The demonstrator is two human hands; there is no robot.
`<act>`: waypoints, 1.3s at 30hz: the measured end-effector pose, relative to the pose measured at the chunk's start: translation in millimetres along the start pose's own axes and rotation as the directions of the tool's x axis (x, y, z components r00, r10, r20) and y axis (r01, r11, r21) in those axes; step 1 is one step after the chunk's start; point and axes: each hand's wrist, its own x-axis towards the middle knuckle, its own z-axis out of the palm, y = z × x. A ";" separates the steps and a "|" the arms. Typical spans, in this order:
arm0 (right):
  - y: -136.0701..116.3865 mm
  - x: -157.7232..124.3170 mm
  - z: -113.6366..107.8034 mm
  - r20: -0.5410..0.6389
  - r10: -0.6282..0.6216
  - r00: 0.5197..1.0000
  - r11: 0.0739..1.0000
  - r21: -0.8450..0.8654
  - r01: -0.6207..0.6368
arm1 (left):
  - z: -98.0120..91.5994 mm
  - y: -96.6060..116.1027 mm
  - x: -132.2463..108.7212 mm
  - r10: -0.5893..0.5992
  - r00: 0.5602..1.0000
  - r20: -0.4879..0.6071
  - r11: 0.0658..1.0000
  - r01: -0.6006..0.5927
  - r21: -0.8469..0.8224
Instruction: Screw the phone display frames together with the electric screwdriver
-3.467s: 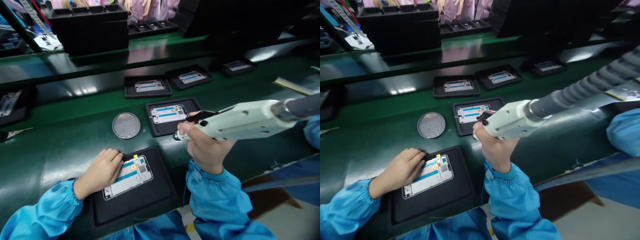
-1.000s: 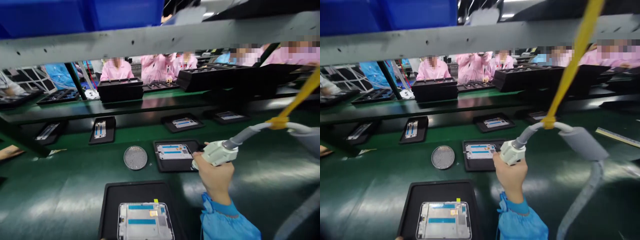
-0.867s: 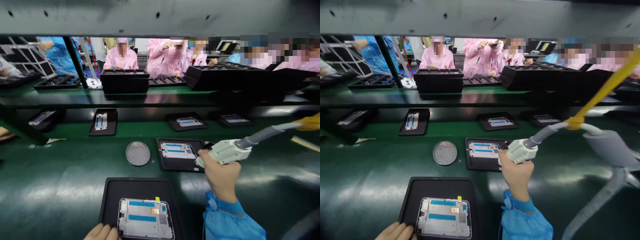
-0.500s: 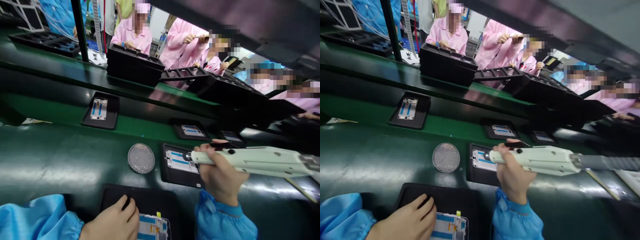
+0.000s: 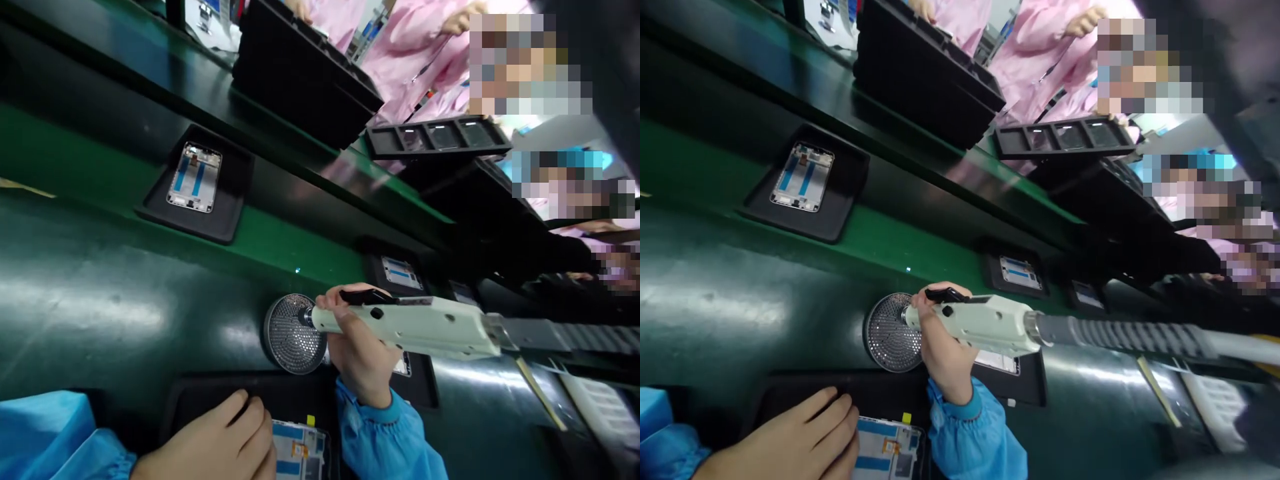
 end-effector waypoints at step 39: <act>-61.8 -93.8 -20.9 0.185 0.111 0.977 0.979 -0.191 -0.075 | -11.3 2.0 3.0 0.074 0.995 -0.065 0.996 -0.077 -0.040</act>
